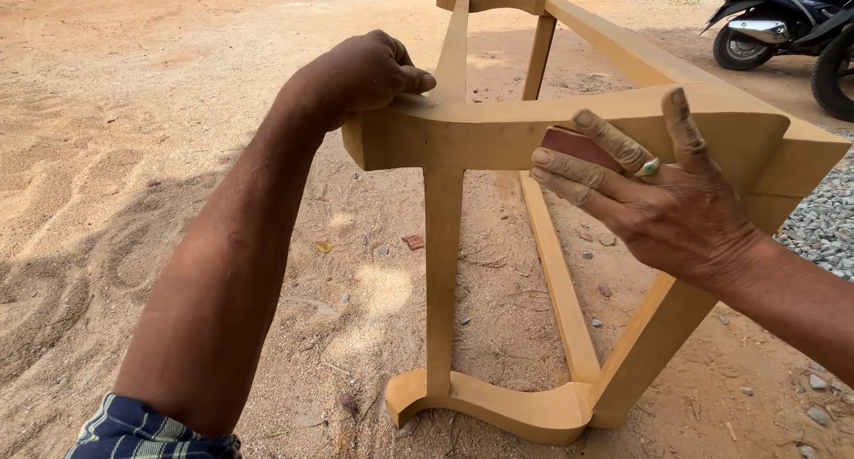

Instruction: Manually sanding a wooden furniture frame using sandpaper.

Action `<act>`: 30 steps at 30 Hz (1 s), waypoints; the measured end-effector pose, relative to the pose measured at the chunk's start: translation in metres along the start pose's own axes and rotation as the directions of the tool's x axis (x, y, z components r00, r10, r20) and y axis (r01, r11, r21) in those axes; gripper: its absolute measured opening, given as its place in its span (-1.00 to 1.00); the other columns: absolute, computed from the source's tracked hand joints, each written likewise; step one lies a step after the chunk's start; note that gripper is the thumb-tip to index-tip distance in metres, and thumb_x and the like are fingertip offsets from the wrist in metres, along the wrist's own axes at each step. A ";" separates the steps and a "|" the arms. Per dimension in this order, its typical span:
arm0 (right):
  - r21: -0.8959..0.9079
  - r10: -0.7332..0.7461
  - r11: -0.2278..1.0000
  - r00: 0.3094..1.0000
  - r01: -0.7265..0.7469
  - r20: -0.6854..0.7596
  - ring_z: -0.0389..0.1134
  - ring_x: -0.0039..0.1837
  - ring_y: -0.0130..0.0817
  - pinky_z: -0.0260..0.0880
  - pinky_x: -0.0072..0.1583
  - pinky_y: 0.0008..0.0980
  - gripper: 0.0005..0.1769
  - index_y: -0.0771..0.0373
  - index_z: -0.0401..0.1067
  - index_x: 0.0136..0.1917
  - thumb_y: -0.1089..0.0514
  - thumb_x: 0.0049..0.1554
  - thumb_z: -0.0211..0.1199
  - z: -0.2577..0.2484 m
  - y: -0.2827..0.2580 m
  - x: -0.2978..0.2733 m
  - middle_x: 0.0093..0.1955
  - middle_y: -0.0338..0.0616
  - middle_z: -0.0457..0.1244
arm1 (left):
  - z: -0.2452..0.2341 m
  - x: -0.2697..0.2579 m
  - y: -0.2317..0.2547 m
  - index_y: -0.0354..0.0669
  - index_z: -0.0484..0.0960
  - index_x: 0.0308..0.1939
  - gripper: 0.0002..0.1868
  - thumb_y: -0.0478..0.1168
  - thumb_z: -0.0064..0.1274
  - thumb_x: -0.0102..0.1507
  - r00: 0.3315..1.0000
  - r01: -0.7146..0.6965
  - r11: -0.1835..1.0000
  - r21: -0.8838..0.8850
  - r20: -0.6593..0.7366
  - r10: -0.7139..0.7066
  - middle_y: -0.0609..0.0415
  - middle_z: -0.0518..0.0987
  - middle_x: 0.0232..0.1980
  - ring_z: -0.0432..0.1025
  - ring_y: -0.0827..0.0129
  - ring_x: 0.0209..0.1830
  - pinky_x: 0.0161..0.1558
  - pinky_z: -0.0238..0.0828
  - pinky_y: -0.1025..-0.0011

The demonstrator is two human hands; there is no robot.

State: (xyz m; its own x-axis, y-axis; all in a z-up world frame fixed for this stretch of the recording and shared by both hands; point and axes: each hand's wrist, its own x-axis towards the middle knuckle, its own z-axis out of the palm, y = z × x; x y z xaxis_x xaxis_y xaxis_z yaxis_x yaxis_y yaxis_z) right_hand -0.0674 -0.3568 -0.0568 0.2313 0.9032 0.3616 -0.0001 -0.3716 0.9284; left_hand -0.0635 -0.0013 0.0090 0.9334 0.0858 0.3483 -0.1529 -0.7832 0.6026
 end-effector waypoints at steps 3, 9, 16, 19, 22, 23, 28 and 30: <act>0.493 0.023 0.866 0.991 -0.086 0.131 -0.24 0.74 -0.31 -0.74 0.53 0.56 -0.48 -0.38 0.10 0.54 -0.10 0.33 -0.20 0.009 0.023 -0.042 0.69 -0.56 -0.04 | 0.005 0.006 0.003 -0.24 0.62 0.12 -0.44 0.09 0.24 0.21 1.000 0.002 1.000 -0.015 -0.023 -0.002 -0.20 0.69 -0.08 0.59 0.07 -0.11 0.03 0.47 -0.05; 0.038 0.012 0.999 0.999 -0.010 -0.048 -0.23 0.71 -0.39 -0.76 0.55 0.41 -0.54 -0.50 0.29 0.50 -0.15 0.38 -0.09 -0.010 -0.016 0.035 0.61 -0.70 0.08 | 0.004 0.006 -0.001 -0.27 0.58 0.16 -0.39 0.10 0.24 0.20 0.999 0.023 1.000 -0.012 -0.040 -0.023 -0.21 0.68 -0.06 0.59 0.08 -0.11 0.00 0.48 -0.02; 0.434 0.076 0.891 0.987 -0.132 0.144 -0.30 0.75 -0.28 -0.75 0.50 0.64 -0.51 -0.38 0.17 0.52 -0.04 0.35 -0.11 0.008 0.022 -0.046 0.67 -0.54 -0.03 | 0.002 -0.002 0.007 -0.36 0.70 0.08 -0.42 0.11 0.17 0.25 0.998 0.050 0.996 -0.068 0.027 -0.048 -0.28 0.72 -0.12 0.62 0.03 -0.16 -0.04 0.55 0.00; 0.352 0.052 0.929 0.984 -0.111 0.172 -0.30 0.74 -0.30 -0.73 0.50 0.69 -0.46 -0.37 0.19 0.54 -0.11 0.32 -0.20 0.000 0.027 -0.037 0.66 -0.47 -0.05 | 0.009 0.010 -0.002 -0.27 0.58 0.14 -0.39 0.11 0.24 0.21 0.999 -0.018 1.000 -0.018 -0.043 0.017 -0.19 0.68 -0.08 0.60 0.15 -0.15 -0.03 0.50 0.05; -0.162 0.001 0.987 0.999 0.005 0.040 -0.27 0.71 -0.39 -0.76 0.54 0.54 -0.49 -0.51 0.25 0.51 -0.19 0.34 -0.20 -0.014 -0.004 0.027 0.67 -0.59 -0.03 | 0.010 0.012 -0.007 -0.24 0.55 0.14 -0.39 0.10 0.27 0.19 0.998 -0.012 0.999 -0.053 -0.064 0.008 -0.18 0.66 -0.09 0.57 0.16 -0.16 -0.07 0.51 0.01; -0.158 0.004 0.987 0.999 0.003 0.039 -0.27 0.71 -0.39 -0.76 0.54 0.54 -0.49 -0.51 0.25 0.51 -0.19 0.34 -0.20 -0.016 -0.009 0.034 0.67 -0.59 -0.03 | 0.008 0.011 -0.008 -0.24 0.55 0.14 -0.39 0.10 0.27 0.19 0.998 -0.010 0.999 -0.049 -0.062 0.007 -0.18 0.66 -0.09 0.57 0.16 -0.16 -0.07 0.51 0.01; 0.043 0.039 0.998 0.999 -0.040 0.029 -0.39 0.73 -0.28 -0.72 0.55 0.42 -0.48 -0.43 0.18 0.58 -0.08 0.37 -0.08 -0.017 0.003 0.020 0.76 -0.45 -0.16 | 0.004 0.003 -0.007 -0.29 0.60 0.07 -0.40 0.16 0.21 0.21 0.999 0.004 0.996 -0.091 -0.034 -0.007 -0.23 0.69 -0.14 0.62 0.12 -0.23 -0.10 0.60 0.03; -0.058 -0.033 0.997 0.984 0.044 0.176 -0.44 0.72 -0.19 -0.74 0.56 0.48 -0.44 -0.43 0.08 0.59 -0.01 0.37 -0.05 0.004 0.016 -0.025 0.76 -0.39 -0.22 | 0.007 -0.001 -0.001 -0.30 0.61 0.08 -0.38 0.17 0.21 0.20 0.999 0.018 0.995 -0.096 -0.035 -0.021 -0.25 0.69 -0.14 0.61 0.09 -0.21 -0.10 0.58 0.00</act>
